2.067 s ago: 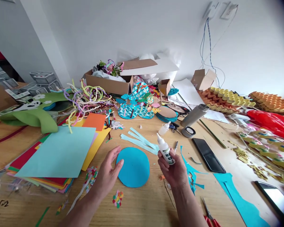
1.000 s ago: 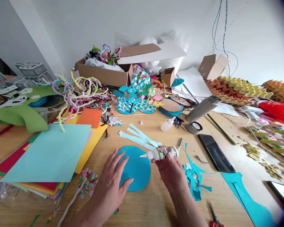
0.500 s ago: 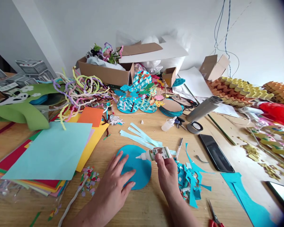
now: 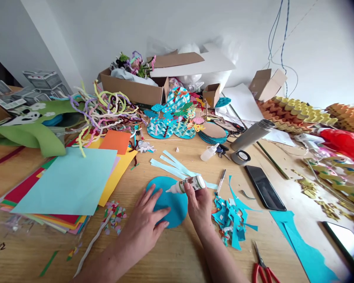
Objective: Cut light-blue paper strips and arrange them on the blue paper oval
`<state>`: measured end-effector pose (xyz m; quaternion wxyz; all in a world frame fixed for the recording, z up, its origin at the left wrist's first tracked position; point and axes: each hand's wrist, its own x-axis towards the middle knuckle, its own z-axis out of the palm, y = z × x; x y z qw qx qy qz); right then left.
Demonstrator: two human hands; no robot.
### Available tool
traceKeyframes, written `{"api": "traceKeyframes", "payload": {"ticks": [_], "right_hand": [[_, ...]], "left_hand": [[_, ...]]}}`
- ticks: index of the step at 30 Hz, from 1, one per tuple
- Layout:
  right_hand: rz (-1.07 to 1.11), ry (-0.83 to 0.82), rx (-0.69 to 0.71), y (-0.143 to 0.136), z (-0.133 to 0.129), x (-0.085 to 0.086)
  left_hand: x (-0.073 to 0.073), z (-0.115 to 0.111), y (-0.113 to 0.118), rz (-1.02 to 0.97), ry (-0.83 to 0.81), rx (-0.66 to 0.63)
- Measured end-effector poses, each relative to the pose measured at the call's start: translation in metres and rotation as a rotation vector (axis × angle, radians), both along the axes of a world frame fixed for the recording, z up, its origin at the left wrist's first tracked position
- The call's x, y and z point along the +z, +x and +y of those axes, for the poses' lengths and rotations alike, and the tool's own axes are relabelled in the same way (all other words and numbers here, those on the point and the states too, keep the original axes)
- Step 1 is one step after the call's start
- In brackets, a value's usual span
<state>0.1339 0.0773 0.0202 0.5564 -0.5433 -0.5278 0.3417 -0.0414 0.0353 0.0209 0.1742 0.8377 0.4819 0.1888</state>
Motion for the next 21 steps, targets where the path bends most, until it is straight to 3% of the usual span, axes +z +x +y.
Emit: {"api": "traceKeyframes", "payload": {"ticks": [6, 13, 21], "right_hand": [[-0.126, 0.007, -0.027, -0.006, 0.009, 0.007], [-0.318, 0.093, -0.091, 0.000, 0.006, -0.005], [-0.362, 0.152, 0.002, -0.003, 0.005, -0.004]], "left_hand": [[-0.002, 0.002, 0.000, 0.015, 0.031, 0.003], [-0.002, 0.001, 0.000, 0.045, 0.017, -0.014], [-0.002, 0.001, -0.001, 0.036, -0.001, 0.005]]}}
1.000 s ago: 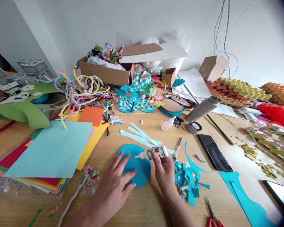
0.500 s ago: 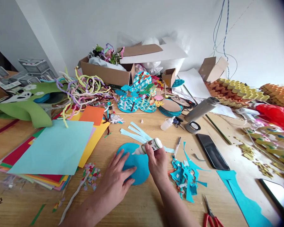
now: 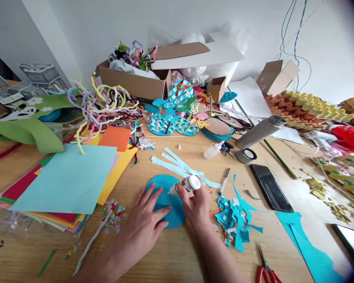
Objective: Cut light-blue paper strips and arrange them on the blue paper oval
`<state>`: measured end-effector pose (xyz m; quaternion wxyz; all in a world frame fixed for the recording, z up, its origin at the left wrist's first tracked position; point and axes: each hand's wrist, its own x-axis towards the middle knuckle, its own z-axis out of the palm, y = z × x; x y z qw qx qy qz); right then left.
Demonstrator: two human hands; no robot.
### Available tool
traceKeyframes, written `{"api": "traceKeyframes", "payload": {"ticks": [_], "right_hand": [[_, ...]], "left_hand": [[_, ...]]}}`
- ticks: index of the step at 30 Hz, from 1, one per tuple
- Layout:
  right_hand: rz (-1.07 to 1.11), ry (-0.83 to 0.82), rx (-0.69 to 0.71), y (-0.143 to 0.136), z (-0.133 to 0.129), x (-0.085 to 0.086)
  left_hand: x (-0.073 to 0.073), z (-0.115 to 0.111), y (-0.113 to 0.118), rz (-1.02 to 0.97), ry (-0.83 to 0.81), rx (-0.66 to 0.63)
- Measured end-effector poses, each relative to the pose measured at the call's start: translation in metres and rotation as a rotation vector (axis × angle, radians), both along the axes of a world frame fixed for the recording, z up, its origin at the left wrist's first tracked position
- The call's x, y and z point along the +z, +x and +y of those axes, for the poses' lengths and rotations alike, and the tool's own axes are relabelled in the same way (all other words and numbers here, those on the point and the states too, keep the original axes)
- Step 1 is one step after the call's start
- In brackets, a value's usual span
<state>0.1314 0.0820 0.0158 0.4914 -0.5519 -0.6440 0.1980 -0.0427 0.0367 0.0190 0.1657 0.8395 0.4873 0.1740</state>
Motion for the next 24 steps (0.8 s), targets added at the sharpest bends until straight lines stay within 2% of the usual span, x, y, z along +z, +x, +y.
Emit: {"api": "traceKeyframes", "payload": {"ticks": [24], "right_hand": [[-0.099, -0.006, 0.000, -0.0007, 0.0000, -0.0077]], "left_hand": [[-0.0027, -0.0011, -0.0007, -0.029, 0.001, 0.001]]}}
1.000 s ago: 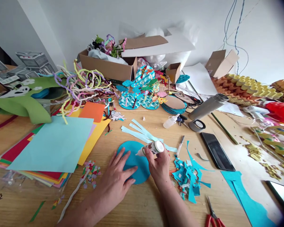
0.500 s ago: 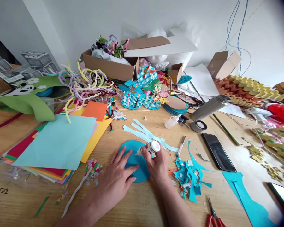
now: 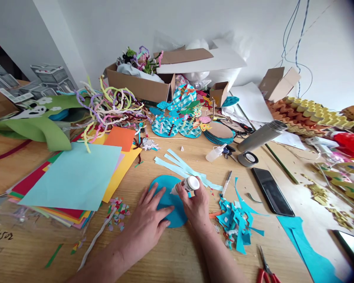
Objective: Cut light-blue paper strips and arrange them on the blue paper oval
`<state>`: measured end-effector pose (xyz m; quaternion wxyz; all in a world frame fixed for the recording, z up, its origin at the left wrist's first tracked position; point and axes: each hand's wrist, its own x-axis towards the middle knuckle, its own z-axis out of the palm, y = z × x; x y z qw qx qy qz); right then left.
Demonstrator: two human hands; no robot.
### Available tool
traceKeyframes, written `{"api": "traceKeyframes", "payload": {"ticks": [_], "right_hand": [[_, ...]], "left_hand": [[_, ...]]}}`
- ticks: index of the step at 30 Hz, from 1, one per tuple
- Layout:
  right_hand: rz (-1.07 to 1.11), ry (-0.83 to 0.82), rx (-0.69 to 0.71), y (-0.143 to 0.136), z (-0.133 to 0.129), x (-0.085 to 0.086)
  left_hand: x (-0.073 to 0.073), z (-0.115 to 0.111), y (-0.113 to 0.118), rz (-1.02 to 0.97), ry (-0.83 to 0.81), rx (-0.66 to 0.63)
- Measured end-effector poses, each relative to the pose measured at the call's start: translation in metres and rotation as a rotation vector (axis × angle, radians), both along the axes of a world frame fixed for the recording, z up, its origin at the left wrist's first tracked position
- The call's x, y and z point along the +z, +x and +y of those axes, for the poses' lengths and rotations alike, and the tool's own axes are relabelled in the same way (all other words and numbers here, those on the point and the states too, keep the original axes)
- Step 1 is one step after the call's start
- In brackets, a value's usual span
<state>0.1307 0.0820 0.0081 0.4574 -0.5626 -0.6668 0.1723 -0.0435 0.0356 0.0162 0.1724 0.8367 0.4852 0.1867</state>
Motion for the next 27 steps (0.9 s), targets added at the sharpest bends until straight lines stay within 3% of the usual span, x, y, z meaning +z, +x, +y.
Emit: {"api": "traceKeyframes", "payload": {"ticks": [27], "right_hand": [[0.014, 0.021, 0.006, -0.0017, 0.0001, 0.0006]], "left_hand": [[0.0019, 0.0000, 0.0009, 0.006, 0.005, -0.004]]}}
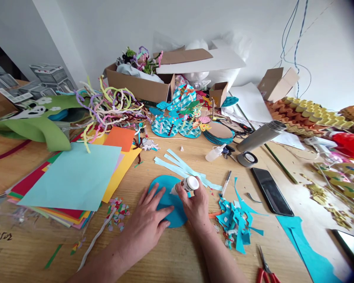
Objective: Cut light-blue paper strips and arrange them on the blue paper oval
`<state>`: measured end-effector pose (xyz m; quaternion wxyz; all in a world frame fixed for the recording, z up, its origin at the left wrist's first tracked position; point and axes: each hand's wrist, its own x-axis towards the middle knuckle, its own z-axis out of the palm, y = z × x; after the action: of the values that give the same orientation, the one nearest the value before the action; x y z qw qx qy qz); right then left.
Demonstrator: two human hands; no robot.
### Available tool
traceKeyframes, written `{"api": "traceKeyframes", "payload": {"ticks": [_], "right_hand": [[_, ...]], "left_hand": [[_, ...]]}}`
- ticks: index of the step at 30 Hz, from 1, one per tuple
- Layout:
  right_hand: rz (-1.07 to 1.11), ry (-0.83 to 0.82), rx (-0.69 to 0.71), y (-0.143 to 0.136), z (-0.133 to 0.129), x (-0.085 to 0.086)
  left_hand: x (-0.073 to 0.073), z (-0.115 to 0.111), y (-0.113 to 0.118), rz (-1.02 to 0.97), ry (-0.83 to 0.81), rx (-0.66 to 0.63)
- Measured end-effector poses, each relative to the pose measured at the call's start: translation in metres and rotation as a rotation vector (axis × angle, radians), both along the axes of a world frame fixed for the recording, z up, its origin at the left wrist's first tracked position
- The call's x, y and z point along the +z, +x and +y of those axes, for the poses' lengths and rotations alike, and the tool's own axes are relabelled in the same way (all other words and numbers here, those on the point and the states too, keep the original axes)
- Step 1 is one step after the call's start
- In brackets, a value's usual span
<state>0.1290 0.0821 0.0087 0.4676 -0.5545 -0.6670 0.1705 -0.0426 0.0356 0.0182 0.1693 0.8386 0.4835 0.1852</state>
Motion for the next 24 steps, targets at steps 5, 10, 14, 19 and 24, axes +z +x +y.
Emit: {"api": "traceKeyframes", "payload": {"ticks": [5, 10, 14, 19, 24], "right_hand": [[0.013, 0.000, 0.018, -0.0012, -0.0004, 0.0025], [0.013, -0.016, 0.010, -0.0013, -0.0005, 0.0017], [0.016, -0.017, 0.012, -0.0012, -0.0004, -0.0005], [0.035, -0.015, 0.025, -0.0015, -0.0006, 0.0006], [0.011, 0.022, 0.022, -0.0009, -0.0015, 0.0019]], "left_hand": [[0.0009, 0.0007, 0.0000, 0.009, -0.028, -0.002], [0.0005, 0.0012, -0.0003, 0.023, -0.052, -0.007], [0.0019, 0.0008, -0.0006, 0.035, -0.069, -0.008], [0.0011, 0.0009, -0.0010, 0.032, -0.064, -0.009], [-0.0005, 0.0010, -0.0008, 0.029, -0.061, -0.008]]}}
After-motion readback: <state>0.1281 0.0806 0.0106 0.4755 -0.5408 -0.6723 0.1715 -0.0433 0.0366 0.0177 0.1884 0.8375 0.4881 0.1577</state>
